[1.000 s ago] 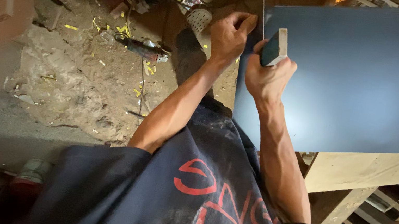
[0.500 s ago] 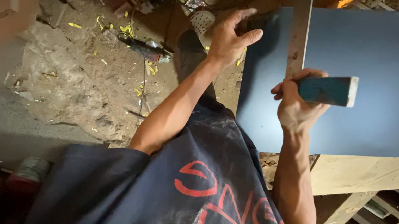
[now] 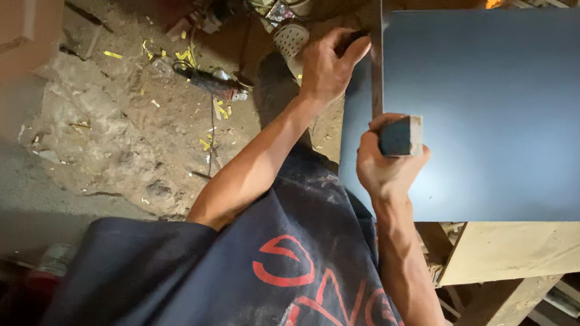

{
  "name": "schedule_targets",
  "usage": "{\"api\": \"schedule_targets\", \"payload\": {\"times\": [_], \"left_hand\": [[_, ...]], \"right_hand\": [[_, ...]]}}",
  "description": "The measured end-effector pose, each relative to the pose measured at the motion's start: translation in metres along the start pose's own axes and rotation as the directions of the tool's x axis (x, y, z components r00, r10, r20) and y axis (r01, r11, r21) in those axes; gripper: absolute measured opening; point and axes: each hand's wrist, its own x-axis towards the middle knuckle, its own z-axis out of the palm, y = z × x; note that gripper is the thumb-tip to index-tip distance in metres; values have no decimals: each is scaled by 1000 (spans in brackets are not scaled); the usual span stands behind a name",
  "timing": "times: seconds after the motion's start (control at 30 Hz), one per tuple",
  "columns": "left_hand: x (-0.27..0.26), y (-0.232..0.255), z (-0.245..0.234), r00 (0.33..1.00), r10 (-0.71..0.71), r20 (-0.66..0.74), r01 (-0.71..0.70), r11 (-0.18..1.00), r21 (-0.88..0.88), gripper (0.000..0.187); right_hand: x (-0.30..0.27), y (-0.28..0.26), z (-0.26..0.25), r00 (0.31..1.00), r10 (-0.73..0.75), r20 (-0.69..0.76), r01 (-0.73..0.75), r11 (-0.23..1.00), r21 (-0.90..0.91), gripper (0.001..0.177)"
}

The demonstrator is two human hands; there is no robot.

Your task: The person trims the edges of a large black sheet using a handheld electric trimmer. They reposition the sheet multiple times to access different sides and use a metal square to guide the trimmer for straight cuts.

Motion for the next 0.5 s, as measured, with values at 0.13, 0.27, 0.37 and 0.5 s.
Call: {"api": "schedule_targets", "payload": {"times": [0.13, 0.27, 0.37, 0.5], "left_hand": [[2, -8, 6, 997, -54, 48, 54, 999, 2, 73], [1, -6, 10, 997, 36, -67, -35, 999, 22, 54], [2, -3, 11, 996, 26, -89, -28, 999, -18, 42], [1, -4, 8, 997, 40, -64, -40, 999, -2, 36]], "right_hand": [[2, 7, 7, 996, -82, -23, 81, 996, -42, 10], [11, 13, 14, 967, -248, -58, 239, 963, -127, 9], [30, 13, 20, 956, -287, -59, 274, 948, -164, 9], [57, 9, 29, 991, -123, 52, 131, 966, -221, 12]]}}
